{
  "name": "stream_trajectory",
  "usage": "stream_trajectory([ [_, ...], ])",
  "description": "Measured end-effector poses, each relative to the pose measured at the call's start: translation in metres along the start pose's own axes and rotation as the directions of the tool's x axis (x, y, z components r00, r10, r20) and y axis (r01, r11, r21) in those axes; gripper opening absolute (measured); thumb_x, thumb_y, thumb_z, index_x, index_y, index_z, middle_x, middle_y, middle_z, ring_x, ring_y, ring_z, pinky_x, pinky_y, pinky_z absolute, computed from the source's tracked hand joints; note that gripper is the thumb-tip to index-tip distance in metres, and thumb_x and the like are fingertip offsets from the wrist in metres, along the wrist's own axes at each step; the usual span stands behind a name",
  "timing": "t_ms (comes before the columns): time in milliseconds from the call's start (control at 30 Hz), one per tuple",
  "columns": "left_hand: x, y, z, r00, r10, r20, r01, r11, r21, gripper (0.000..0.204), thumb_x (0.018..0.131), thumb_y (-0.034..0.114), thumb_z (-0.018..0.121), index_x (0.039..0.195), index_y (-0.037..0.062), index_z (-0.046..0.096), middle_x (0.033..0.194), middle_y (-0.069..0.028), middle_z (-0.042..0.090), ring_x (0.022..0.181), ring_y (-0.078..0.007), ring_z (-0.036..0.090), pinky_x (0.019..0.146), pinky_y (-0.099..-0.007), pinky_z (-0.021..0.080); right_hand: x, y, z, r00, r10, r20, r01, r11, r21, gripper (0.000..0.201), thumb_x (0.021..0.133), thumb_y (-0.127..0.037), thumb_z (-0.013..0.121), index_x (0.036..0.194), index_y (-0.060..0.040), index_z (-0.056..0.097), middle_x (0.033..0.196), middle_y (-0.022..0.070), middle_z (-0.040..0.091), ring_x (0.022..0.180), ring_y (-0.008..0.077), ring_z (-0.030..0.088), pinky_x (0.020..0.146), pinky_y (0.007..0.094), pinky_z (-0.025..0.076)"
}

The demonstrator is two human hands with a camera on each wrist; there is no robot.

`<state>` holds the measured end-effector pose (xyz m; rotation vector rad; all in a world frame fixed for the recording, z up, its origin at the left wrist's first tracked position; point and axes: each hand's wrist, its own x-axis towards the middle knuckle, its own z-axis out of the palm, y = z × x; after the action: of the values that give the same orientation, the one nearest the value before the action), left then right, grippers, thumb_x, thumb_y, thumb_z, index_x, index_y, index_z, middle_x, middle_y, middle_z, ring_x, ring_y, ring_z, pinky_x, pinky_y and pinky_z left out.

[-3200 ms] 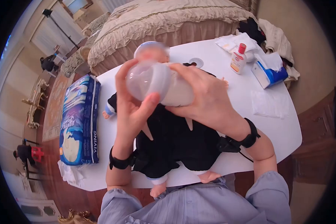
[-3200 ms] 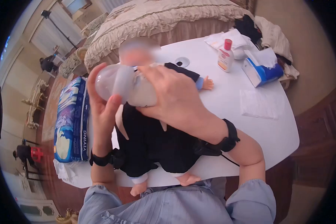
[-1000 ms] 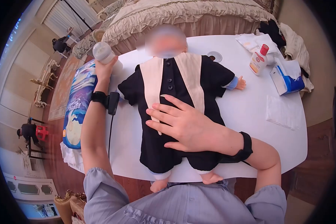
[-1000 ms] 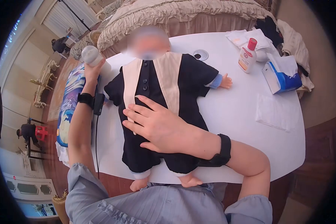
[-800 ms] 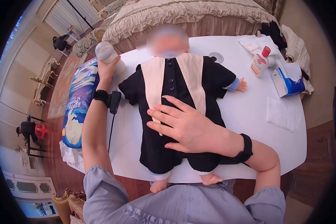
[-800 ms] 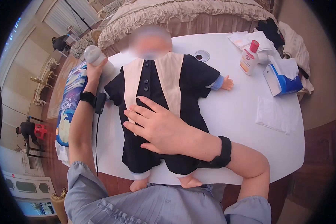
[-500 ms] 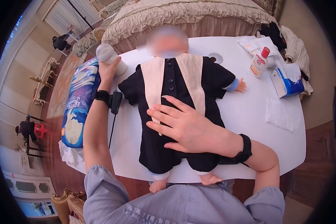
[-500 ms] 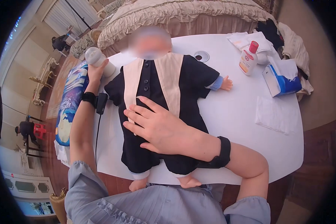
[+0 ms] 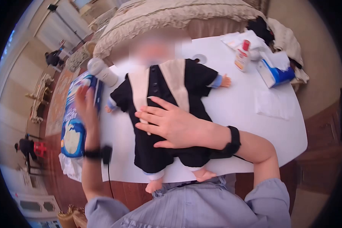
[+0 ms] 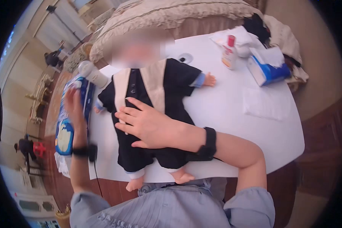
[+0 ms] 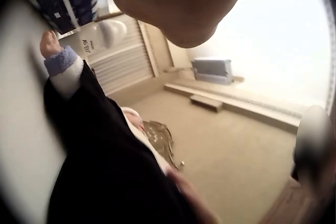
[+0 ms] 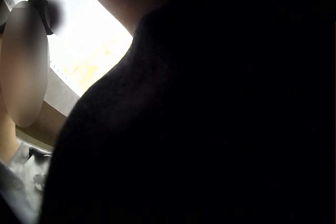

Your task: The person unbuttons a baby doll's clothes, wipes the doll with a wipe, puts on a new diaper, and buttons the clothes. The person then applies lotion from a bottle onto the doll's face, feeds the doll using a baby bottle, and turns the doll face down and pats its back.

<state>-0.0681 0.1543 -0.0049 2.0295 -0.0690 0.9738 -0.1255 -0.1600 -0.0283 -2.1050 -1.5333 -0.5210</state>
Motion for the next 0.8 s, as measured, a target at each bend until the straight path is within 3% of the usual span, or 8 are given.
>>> stream_trajectory([
  [67, -0.086, 0.028, -0.062, 0.963, 0.265, -0.058, -0.229, 0.909, 0.35, 0.017, 0.1, 0.009, 0.051, 0.113, -0.0012, 0.055, 0.102, -0.0122, 0.058, 0.099, -0.0225, 0.057, 0.092, -0.0357, 0.045, -0.002, 0.0, 0.0, 1.0, 0.003, 0.013, -0.003, 1.0, 0.015, 0.06, 0.081, -0.038, 0.072, 0.131, -0.0076, 0.055, 0.142, 0.0141, 0.049, 0.135, 0.0269, 0.042, 0.116, 0.0513, 0.023],
  [100, -0.143, 0.019, -0.08, 0.917, 0.258, -0.306, -0.232, 0.966, 0.118, 0.015, 0.099, 0.012, 0.052, 0.104, -0.0008, 0.056, 0.098, -0.0149, 0.056, 0.094, -0.0274, 0.057, 0.083, -0.0397, 0.047, -0.003, 0.001, 0.001, 1.0, -0.009, -0.006, 0.009, 1.0, 0.011, 0.059, 0.082, -0.038, 0.071, 0.13, -0.0075, 0.055, 0.141, 0.0141, 0.05, 0.135, 0.027, 0.043, 0.116, 0.0512, 0.023],
  [133, -0.192, 0.023, -0.139, 0.709, 0.636, 0.304, -0.691, 0.54, 0.481, 0.015, 0.091, 0.017, 0.058, 0.09, 0.0022, 0.058, 0.09, -0.0154, 0.056, 0.085, -0.0313, 0.057, 0.072, -0.0404, 0.046, -0.003, 0.002, 0.003, 1.0, -0.022, -0.022, 0.022, 1.0, -0.004, 0.057, 0.084, -0.039, 0.068, 0.129, -0.0073, 0.056, 0.14, 0.0142, 0.051, 0.134, 0.0269, 0.043, 0.116, 0.0508, 0.024],
  [167, -0.24, 0.017, -0.178, 0.532, 0.214, 0.819, -0.667, 0.703, 0.249, 0.01, 0.083, 0.018, 0.059, 0.085, 0.0083, 0.059, 0.084, -0.014, 0.056, 0.078, -0.0284, 0.057, 0.066, -0.0378, 0.043, -0.003, 0.002, 0.004, 1.0, -0.015, -0.021, 0.014, 1.0, -0.014, 0.057, 0.084, -0.039, 0.068, 0.129, -0.0073, 0.056, 0.14, 0.0142, 0.051, 0.134, 0.0269, 0.043, 0.116, 0.0508, 0.024],
  [200, -0.268, 0.01, -0.197, -0.019, -0.167, 0.986, -0.474, 0.87, 0.138, 0.007, 0.075, 0.019, 0.061, 0.08, 0.0143, 0.06, 0.077, -0.0125, 0.057, 0.071, -0.0255, 0.057, 0.061, -0.0352, 0.04, -0.003, 0.002, 0.005, 0.999, -0.019, -0.04, 0.018, 1.0, -0.024, 0.055, 0.085, -0.039, 0.067, 0.129, -0.0072, 0.056, 0.139, 0.0142, 0.052, 0.134, 0.0268, 0.044, 0.116, 0.0506, 0.024],
  [233, -0.296, 0.065, -0.171, 0.284, 0.064, 0.957, -0.587, 0.8, 0.121, 0.029, 0.097, 0.013, 0.054, 0.122, 0.0025, 0.063, 0.113, -0.0151, 0.068, 0.1, -0.0256, 0.067, 0.09, -0.0414, 0.051, -0.002, 0.001, 0.006, 0.998, -0.027, -0.059, 0.025, 0.999, -0.032, 0.054, 0.086, -0.039, 0.066, 0.129, -0.0072, 0.057, 0.138, 0.0143, 0.052, 0.133, 0.0266, 0.044, 0.116, 0.0505, 0.024],
  [667, -0.227, 0.103, -0.113, 0.2, 0.09, 0.976, -0.545, 0.838, 0.034, 0.027, 0.097, 0.014, 0.054, 0.12, 0.0033, 0.064, 0.111, -0.015, 0.068, 0.098, -0.0259, 0.067, 0.088, -0.0409, 0.051, 0.001, -0.002, -0.002, 0.998, -0.018, -0.066, 0.017, 1.0, -0.023, 0.048, 0.09, -0.037, 0.062, 0.127, -0.0059, 0.058, 0.134, 0.0147, 0.055, 0.13, 0.0263, 0.048, 0.115, 0.0488, 0.026],
  [800, -0.27, 0.01, -0.15, 0.159, 0.108, 0.981, -0.501, 0.865, -0.014, 0.027, 0.097, 0.014, 0.054, 0.119, 0.0036, 0.065, 0.11, -0.015, 0.068, 0.098, -0.026, 0.067, 0.088, -0.0407, 0.051, 0.006, 0.005, -0.027, 0.997, 0.016, -0.076, -0.008, 0.994, 0.113, 0.047, 0.09, -0.035, 0.063, 0.125, -0.0033, 0.059, 0.126, 0.0151, 0.06, 0.126, 0.0272, 0.052, 0.113, 0.0484, 0.03],
])
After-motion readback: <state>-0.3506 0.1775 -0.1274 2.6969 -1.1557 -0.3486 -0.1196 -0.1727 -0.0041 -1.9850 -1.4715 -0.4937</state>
